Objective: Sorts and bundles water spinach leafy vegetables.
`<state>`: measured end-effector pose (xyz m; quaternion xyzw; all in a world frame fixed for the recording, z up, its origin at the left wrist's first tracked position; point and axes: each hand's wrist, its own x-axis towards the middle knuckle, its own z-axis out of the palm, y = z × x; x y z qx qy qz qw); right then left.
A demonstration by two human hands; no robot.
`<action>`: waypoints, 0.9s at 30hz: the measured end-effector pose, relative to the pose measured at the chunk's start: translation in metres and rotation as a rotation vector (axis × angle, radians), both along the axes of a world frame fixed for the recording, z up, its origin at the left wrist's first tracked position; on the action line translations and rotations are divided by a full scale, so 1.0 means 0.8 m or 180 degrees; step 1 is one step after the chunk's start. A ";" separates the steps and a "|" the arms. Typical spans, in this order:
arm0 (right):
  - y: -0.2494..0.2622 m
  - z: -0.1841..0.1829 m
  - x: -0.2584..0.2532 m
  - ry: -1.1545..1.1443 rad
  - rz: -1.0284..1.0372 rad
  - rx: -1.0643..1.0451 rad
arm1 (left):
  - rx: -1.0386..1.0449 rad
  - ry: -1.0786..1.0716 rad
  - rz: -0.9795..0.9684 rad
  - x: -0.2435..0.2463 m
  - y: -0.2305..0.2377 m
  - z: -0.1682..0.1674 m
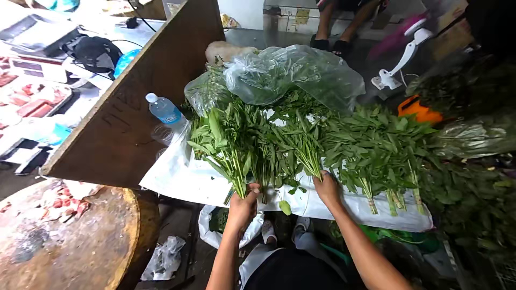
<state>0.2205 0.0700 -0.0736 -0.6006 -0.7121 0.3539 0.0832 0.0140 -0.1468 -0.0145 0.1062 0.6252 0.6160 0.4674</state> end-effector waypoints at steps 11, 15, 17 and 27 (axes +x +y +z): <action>0.031 0.010 -0.002 -0.1009 0.0545 -0.0130 | 0.0338 0.0017 -0.0292 -0.004 -0.006 0.019; 0.021 0.039 -0.003 -0.0217 0.0042 0.0367 | 0.0321 -0.0007 -0.0255 -0.005 -0.017 0.014; 0.014 0.045 0.002 0.0355 -0.0052 0.0697 | 0.0318 0.0014 -0.0211 -0.005 -0.022 0.013; -0.003 0.056 -0.004 0.0943 0.0171 0.0744 | 0.0168 0.0043 -0.0396 0.003 -0.022 0.014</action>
